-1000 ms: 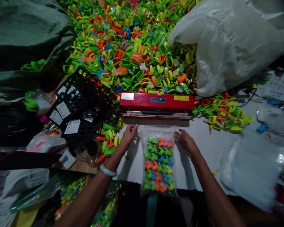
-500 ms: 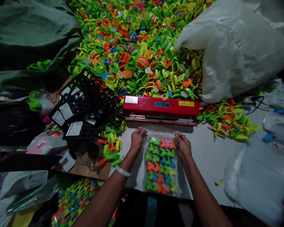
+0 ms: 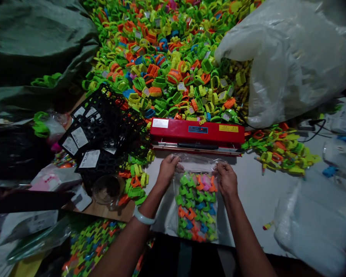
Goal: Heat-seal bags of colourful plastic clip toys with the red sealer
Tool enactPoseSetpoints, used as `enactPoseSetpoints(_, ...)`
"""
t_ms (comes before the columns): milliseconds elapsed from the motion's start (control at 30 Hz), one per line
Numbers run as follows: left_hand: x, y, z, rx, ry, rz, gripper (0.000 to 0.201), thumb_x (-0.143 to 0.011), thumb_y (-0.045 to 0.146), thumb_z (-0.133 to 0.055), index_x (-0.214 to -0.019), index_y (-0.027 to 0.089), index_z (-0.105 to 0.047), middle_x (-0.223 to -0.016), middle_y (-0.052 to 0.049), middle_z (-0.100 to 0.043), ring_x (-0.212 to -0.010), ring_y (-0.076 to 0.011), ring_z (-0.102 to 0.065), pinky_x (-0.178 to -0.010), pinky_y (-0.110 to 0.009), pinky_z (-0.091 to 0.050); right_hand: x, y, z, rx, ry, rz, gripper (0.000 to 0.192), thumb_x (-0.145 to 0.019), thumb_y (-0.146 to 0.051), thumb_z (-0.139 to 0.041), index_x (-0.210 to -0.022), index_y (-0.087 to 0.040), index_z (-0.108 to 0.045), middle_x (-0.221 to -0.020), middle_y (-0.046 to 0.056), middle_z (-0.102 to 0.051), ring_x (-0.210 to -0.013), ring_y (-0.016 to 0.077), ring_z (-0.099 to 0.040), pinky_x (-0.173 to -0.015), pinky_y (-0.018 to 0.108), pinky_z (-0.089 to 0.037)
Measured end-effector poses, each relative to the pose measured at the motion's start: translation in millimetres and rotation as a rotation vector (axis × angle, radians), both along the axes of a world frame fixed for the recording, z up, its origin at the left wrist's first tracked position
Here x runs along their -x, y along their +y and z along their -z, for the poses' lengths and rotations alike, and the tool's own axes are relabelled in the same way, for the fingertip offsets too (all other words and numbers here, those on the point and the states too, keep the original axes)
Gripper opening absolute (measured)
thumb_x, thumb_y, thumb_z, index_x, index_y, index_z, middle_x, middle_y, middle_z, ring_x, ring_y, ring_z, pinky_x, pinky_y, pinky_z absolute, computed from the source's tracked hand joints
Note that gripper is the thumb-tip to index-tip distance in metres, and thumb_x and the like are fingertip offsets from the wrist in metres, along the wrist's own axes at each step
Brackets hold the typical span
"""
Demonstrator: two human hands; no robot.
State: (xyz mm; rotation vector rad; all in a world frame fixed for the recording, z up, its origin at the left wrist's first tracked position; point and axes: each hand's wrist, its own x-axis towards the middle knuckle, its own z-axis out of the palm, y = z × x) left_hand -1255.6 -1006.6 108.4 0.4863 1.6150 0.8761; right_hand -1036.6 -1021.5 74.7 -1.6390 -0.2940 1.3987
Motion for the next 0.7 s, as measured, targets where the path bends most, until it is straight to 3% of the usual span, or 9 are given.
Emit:
enactPoseSetpoints(100,7,-13,-53.6,-0.070,-0.034,0.042,0.028,-0.074,0.044,-0.067,-0.073,0.018,-0.059,-0.066,0.001,-0.063,-0.067,-0.0174,-0.065,-0.070,-0.029,-0.051,-17,-17,-43.8,-0.052,0.079,-0.040,0.033,-0.066,-0.041,-0.082,-0.083,-0.022,-0.063,-0.073,-0.003,-0.065,-0.067,0.0116,-0.062,-0.069,0.026,-0.054)
enactPoseSetpoints(200,7,-42,-109.6,-0.166,0.058,0.176,0.024,-0.083,0.041,-0.059,-0.074,0.019,-0.064,-0.072,-0.001,-0.065,-0.074,-0.0180,-0.064,-0.075,-0.029,-0.049,-32,-44,-96.8,-0.087,0.013,-0.108,0.026,-0.072,-0.039,-0.079,-0.086,-0.024,-0.064,-0.075,-0.001,-0.067,-0.073,0.0151,-0.064,-0.077,0.031,-0.053)
enactPoseSetpoints(300,4,-71,-143.7,-0.206,0.188,0.238,0.028,-0.086,0.043,-0.055,-0.071,0.021,-0.065,-0.070,-0.002,-0.065,-0.072,-0.0179,-0.061,-0.069,-0.028,-0.047,-39,-69,-135.9,-0.065,-0.115,-0.273,0.021,-0.075,-0.041,-0.076,-0.083,-0.024,-0.065,-0.074,0.001,-0.068,-0.073,0.0179,-0.063,-0.075,0.032,-0.051)
enactPoseSetpoints(400,1,-85,-156.7,-0.228,0.224,0.207,0.031,-0.087,0.046,-0.053,-0.070,0.022,-0.063,-0.065,-0.001,-0.064,-0.066,-0.0176,-0.061,-0.066,-0.028,-0.047,-39,-80,-153.7,-0.065,-0.139,-0.313,0.021,-0.077,-0.044,-0.073,-0.080,-0.024,-0.066,-0.068,0.001,-0.065,-0.068,0.0175,-0.060,-0.068,0.030,-0.049)
enactPoseSetpoints(533,-5,-87,-161.1,-0.241,0.171,0.204,0.033,-0.088,0.049,-0.051,-0.074,0.021,-0.060,-0.061,0.000,-0.064,-0.061,-0.0171,-0.063,-0.065,-0.027,-0.048,-34,-72,-154.5,-0.098,-0.007,-0.136,0.023,-0.074,-0.043,-0.076,-0.080,-0.023,-0.065,-0.063,-0.002,-0.058,-0.056,0.0114,-0.051,-0.054,0.024,-0.044)
enactPoseSetpoints(633,-10,-82,-147.4,-0.144,0.103,0.108,0.033,-0.087,0.050,-0.052,-0.074,0.020,-0.057,-0.060,0.000,-0.065,-0.058,-0.0166,-0.063,-0.063,-0.027,-0.050,-27,-58,-137.4,-0.016,0.041,-0.108,0.027,-0.066,-0.039,-0.082,-0.079,-0.020,-0.067,-0.064,-0.002,-0.059,-0.053,0.0081,-0.049,-0.050,0.020,-0.043)
enactPoseSetpoints(700,-12,-75,-124.4,-0.086,0.065,-0.020,0.032,-0.083,0.050,-0.057,-0.074,0.019,-0.057,-0.059,0.001,-0.063,-0.055,-0.0153,-0.062,-0.059,-0.026,-0.051,-19,-48,-115.7,0.039,0.064,-0.101,0.032,-0.060,-0.039,-0.085,-0.076,-0.018,-0.067,-0.062,-0.003,-0.059,-0.050,0.0067,-0.048,-0.048,0.019,-0.042)
